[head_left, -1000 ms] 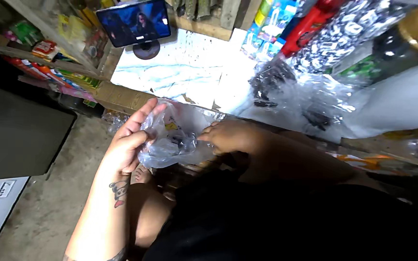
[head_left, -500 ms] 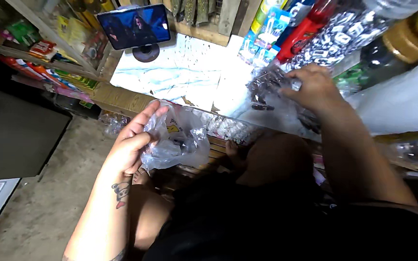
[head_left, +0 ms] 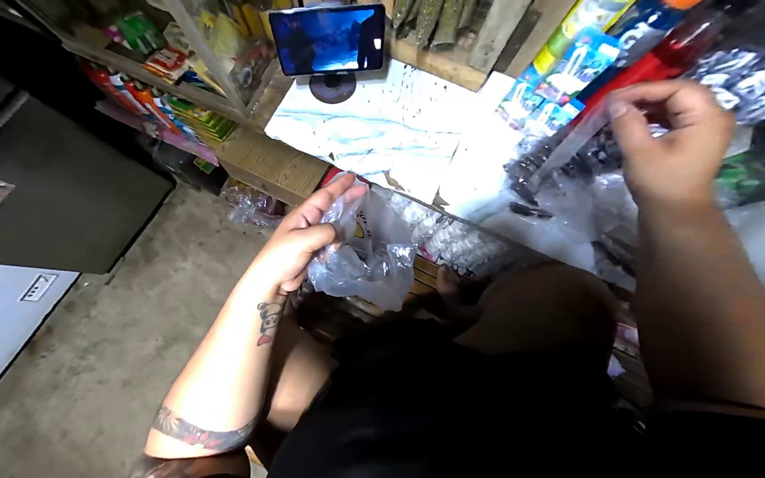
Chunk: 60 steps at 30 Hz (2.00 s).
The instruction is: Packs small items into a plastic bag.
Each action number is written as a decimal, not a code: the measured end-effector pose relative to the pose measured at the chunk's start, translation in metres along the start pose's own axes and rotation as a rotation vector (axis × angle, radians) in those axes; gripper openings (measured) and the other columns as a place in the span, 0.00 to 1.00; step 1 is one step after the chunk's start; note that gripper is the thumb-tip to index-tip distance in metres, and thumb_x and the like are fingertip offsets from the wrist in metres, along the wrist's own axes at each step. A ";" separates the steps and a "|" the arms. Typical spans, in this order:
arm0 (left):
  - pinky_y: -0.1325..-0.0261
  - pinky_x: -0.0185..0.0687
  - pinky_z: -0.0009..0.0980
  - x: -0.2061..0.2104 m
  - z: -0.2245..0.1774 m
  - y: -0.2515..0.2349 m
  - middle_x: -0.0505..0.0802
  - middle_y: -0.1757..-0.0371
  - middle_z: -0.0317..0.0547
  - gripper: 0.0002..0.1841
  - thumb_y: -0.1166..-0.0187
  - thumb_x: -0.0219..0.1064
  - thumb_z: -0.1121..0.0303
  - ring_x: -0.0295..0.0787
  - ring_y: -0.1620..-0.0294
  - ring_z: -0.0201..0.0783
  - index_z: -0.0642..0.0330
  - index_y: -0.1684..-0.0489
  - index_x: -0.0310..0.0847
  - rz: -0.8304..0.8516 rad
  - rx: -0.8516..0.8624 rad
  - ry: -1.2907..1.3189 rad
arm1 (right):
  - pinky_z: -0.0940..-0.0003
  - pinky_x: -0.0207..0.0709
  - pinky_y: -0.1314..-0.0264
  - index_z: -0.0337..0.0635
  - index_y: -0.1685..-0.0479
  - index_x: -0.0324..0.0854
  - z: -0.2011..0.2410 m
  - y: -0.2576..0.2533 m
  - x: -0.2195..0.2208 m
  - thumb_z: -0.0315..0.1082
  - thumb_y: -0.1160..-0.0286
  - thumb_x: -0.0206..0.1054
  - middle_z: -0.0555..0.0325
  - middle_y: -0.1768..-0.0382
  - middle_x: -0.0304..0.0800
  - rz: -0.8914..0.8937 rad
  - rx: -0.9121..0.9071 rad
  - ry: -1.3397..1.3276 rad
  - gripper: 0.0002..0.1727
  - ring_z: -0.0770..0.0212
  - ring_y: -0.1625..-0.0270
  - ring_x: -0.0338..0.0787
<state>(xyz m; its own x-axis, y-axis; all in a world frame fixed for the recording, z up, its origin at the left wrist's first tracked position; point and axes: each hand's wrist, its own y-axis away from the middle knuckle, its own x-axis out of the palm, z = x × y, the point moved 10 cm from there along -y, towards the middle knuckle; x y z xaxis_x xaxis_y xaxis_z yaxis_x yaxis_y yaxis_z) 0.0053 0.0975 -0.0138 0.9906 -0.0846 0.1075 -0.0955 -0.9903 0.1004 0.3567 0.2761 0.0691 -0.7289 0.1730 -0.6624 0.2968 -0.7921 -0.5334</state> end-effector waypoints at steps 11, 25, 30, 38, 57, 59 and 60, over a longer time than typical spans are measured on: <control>0.61 0.79 0.17 0.003 0.002 0.000 0.78 0.16 0.40 0.41 0.31 0.53 0.80 0.86 0.46 0.22 0.57 0.08 0.54 0.018 -0.019 0.020 | 0.82 0.74 0.64 0.32 0.36 0.77 0.127 -0.018 0.046 0.38 0.09 0.56 0.63 0.64 0.80 0.221 -0.231 -0.196 0.17 0.81 0.69 0.75; 0.73 0.70 0.17 0.003 -0.001 -0.001 0.78 0.17 0.39 0.41 0.31 0.52 0.79 0.83 0.61 0.20 0.58 0.07 0.52 0.041 -0.011 -0.023 | 0.37 0.83 0.52 0.48 0.45 0.90 0.189 0.044 0.174 0.38 0.13 0.61 0.46 0.50 0.93 0.884 -0.331 0.182 0.13 0.42 0.49 0.93; 0.70 0.73 0.17 0.006 -0.001 -0.002 0.78 0.17 0.40 0.41 0.31 0.53 0.80 0.84 0.59 0.21 0.58 0.08 0.52 0.060 -0.008 -0.019 | 0.40 0.83 0.50 0.49 0.43 0.88 0.192 0.071 0.210 0.38 0.10 0.56 0.47 0.50 0.91 1.041 -0.288 0.273 0.14 0.42 0.46 0.92; 0.67 0.77 0.15 0.006 0.000 -0.003 0.80 0.19 0.38 0.40 0.32 0.52 0.79 0.85 0.57 0.19 0.58 0.09 0.54 0.065 0.002 -0.037 | 0.46 0.80 0.31 0.48 0.31 0.87 0.192 0.097 0.219 0.39 0.18 0.69 0.46 0.36 0.88 1.085 -0.417 0.047 0.19 0.44 0.33 0.87; 0.66 0.78 0.14 0.008 0.001 -0.002 0.80 0.19 0.35 0.42 0.34 0.53 0.79 0.86 0.55 0.18 0.57 0.09 0.54 0.038 -0.019 -0.036 | 0.15 0.65 0.34 0.35 0.38 0.86 -0.101 0.045 -0.008 0.39 0.10 0.58 0.24 0.41 0.87 0.505 0.555 0.537 0.19 0.19 0.33 0.82; 0.66 0.78 0.14 0.008 0.002 -0.002 0.81 0.19 0.35 0.41 0.34 0.53 0.79 0.86 0.56 0.19 0.57 0.09 0.55 0.032 -0.017 -0.038 | 0.16 0.65 0.33 0.38 0.38 0.87 -0.102 0.053 -0.009 0.43 0.12 0.62 0.27 0.40 0.88 0.508 0.600 0.505 0.19 0.22 0.33 0.83; 0.64 0.78 0.14 0.008 0.002 -0.003 0.81 0.19 0.36 0.42 0.34 0.53 0.79 0.86 0.53 0.19 0.57 0.09 0.55 0.032 -0.016 -0.041 | 0.17 0.65 0.32 0.37 0.37 0.87 -0.105 0.057 -0.008 0.47 0.14 0.66 0.28 0.39 0.88 0.510 0.618 0.493 0.22 0.24 0.32 0.83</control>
<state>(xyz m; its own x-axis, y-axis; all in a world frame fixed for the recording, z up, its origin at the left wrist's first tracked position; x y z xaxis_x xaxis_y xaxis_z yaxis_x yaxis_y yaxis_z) 0.0135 0.0992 -0.0154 0.9901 -0.1212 0.0706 -0.1286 -0.9852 0.1129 0.4442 0.2913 -0.0112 -0.2152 -0.1640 -0.9627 0.0253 -0.9864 0.1624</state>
